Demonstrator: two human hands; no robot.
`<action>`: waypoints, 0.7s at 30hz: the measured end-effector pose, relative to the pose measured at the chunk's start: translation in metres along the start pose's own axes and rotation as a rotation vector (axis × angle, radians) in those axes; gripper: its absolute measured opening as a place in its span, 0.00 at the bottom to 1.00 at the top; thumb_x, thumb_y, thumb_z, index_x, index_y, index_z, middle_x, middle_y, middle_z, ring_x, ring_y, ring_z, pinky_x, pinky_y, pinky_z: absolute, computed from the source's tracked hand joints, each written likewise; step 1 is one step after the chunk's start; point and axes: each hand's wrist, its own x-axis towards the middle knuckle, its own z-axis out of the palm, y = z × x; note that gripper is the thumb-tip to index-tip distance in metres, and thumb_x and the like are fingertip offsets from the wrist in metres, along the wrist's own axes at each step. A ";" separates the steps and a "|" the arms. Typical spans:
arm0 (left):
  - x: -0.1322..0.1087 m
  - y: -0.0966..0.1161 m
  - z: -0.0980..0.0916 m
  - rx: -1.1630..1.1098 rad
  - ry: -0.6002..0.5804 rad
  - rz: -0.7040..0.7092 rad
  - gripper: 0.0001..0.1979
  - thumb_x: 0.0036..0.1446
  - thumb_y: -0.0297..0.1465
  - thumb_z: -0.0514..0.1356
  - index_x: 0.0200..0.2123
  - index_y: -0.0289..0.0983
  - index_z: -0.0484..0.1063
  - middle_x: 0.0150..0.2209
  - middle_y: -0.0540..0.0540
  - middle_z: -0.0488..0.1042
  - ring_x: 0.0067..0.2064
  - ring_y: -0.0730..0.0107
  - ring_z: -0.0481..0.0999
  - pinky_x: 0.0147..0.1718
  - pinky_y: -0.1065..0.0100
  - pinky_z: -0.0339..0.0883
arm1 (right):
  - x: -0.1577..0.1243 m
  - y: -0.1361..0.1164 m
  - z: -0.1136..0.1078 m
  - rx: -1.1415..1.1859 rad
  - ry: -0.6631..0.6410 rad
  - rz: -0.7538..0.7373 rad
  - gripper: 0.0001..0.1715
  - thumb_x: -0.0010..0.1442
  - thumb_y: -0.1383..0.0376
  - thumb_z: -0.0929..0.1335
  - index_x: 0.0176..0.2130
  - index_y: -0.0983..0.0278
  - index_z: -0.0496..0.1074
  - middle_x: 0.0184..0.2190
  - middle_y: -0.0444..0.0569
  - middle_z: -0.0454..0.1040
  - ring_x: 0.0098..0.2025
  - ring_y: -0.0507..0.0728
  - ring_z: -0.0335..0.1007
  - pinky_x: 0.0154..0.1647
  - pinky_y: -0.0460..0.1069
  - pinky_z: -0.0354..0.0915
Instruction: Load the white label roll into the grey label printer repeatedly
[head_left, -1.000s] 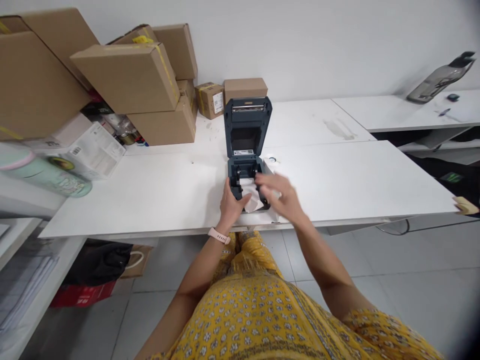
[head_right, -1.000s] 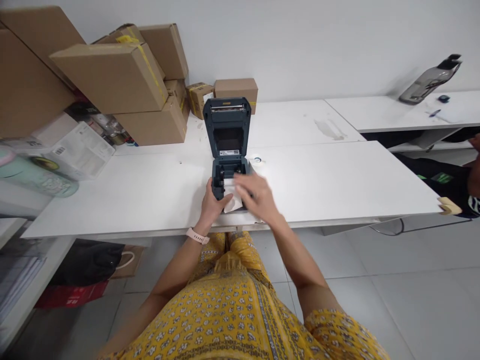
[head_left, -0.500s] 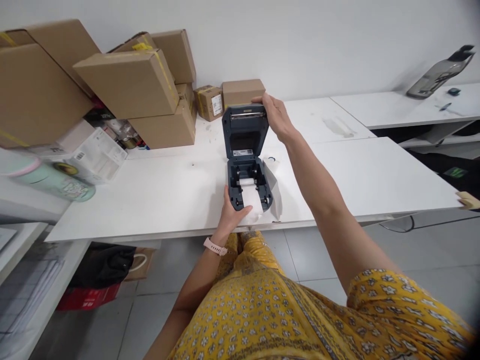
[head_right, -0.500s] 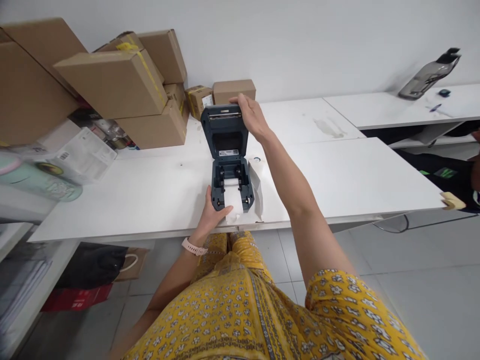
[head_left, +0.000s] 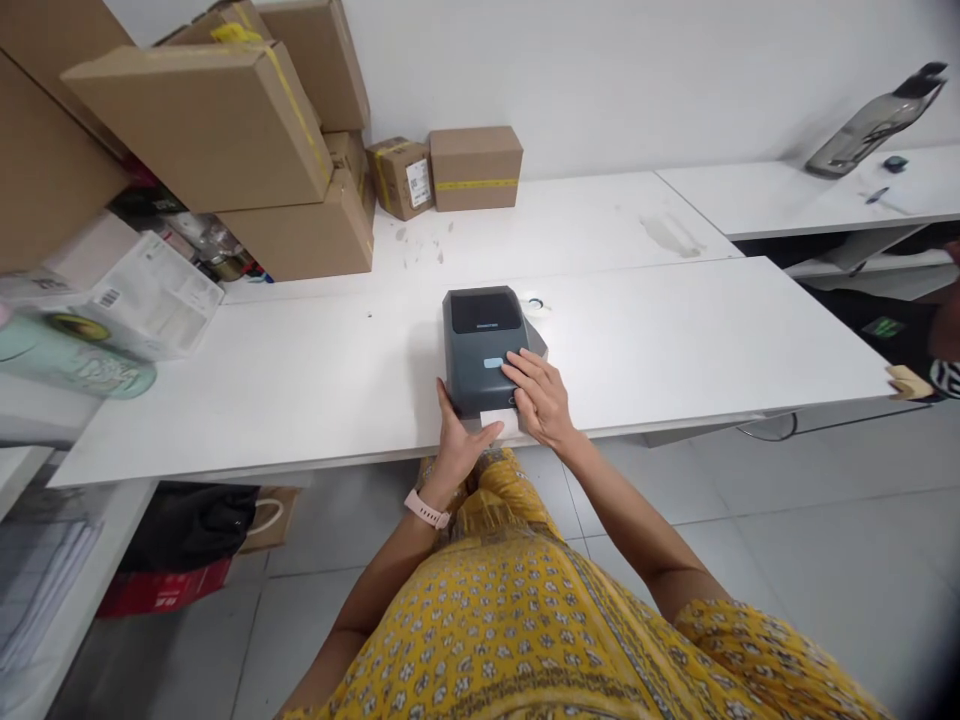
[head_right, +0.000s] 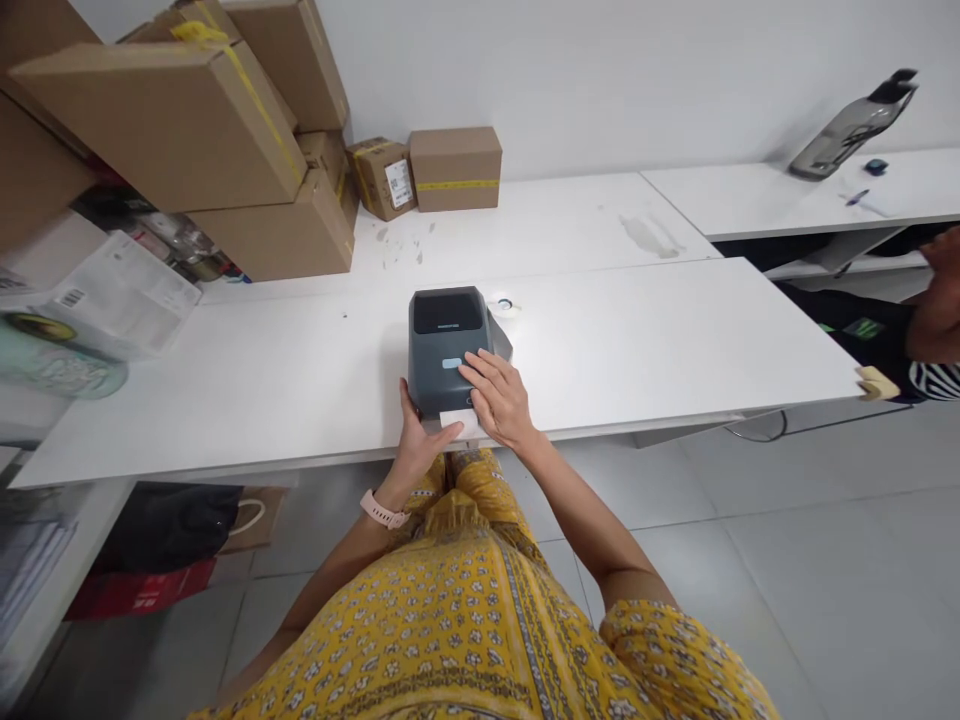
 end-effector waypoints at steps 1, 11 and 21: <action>0.000 0.003 0.000 0.004 -0.008 0.002 0.71 0.47 0.42 0.78 0.77 0.45 0.29 0.77 0.32 0.49 0.77 0.50 0.53 0.75 0.49 0.46 | -0.003 -0.001 0.003 -0.004 0.010 0.020 0.27 0.73 0.66 0.60 0.67 0.57 0.69 0.64 0.54 0.76 0.70 0.64 0.67 0.68 0.65 0.67; 0.028 0.042 0.003 0.041 0.104 -0.041 0.55 0.59 0.53 0.66 0.77 0.42 0.40 0.78 0.36 0.48 0.77 0.53 0.54 0.74 0.55 0.53 | 0.005 -0.014 0.002 -0.012 0.055 0.180 0.23 0.75 0.63 0.58 0.56 0.54 0.78 0.57 0.48 0.81 0.65 0.60 0.73 0.71 0.66 0.60; 0.038 0.034 0.000 0.156 0.158 0.041 0.44 0.57 0.52 0.67 0.70 0.40 0.60 0.70 0.38 0.66 0.71 0.47 0.66 0.70 0.50 0.60 | 0.006 -0.016 0.013 0.036 0.090 0.338 0.28 0.75 0.59 0.55 0.49 0.54 0.82 0.52 0.50 0.84 0.62 0.63 0.76 0.61 0.65 0.67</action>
